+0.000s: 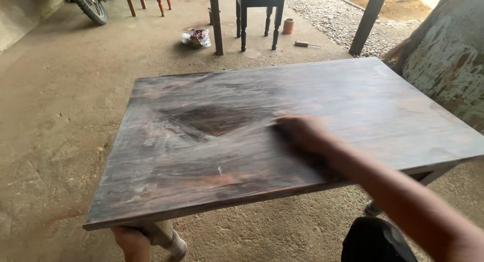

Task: The person sands the surface of a dark wooden table using a sanding block. They move the block back and forth across the tabletop and along the edges to smooth the wood.

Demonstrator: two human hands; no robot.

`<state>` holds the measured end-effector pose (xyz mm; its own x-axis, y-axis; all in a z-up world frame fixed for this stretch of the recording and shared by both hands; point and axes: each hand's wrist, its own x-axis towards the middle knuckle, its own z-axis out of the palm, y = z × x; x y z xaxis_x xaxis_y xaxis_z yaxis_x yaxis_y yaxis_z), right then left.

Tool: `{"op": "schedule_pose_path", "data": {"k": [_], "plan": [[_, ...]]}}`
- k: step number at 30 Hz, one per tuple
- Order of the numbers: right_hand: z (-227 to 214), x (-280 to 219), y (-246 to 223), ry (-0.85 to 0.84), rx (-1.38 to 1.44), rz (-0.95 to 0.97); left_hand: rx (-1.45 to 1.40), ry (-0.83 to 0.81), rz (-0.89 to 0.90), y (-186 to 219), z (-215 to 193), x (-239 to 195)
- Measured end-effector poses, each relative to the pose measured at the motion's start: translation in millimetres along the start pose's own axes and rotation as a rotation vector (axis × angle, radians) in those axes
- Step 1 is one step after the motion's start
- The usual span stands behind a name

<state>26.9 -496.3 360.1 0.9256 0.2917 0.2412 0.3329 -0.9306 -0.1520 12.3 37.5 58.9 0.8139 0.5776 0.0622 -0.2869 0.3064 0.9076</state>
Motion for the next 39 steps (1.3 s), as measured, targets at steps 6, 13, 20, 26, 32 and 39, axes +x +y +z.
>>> {"op": "schedule_pose_path", "data": {"k": [6, 13, 20, 26, 32, 39], "plan": [[19, -1, 94, 0.199, -0.34, -0.259, 0.076, -0.006, 0.198, 5, 9, -16], [55, 126, -127, 0.147, 0.037, -0.433, 0.061, -0.007, 0.26, 16, 14, -14], [18, 65, -74, -0.063, 0.161, -0.405, -0.104, -0.059, 0.258, -25, 13, -11], [-4, 17, 55, -0.053, -0.096, -0.235, -0.053, -0.019, 0.304, 7, 16, -22], [43, 118, -61, 0.012, 0.071, -0.415, 0.274, 0.066, 0.395, 4, 16, -27], [59, 174, -155, -0.037, 0.199, -0.35, -0.007, 0.069, 0.112, 4, 18, -22]]}}
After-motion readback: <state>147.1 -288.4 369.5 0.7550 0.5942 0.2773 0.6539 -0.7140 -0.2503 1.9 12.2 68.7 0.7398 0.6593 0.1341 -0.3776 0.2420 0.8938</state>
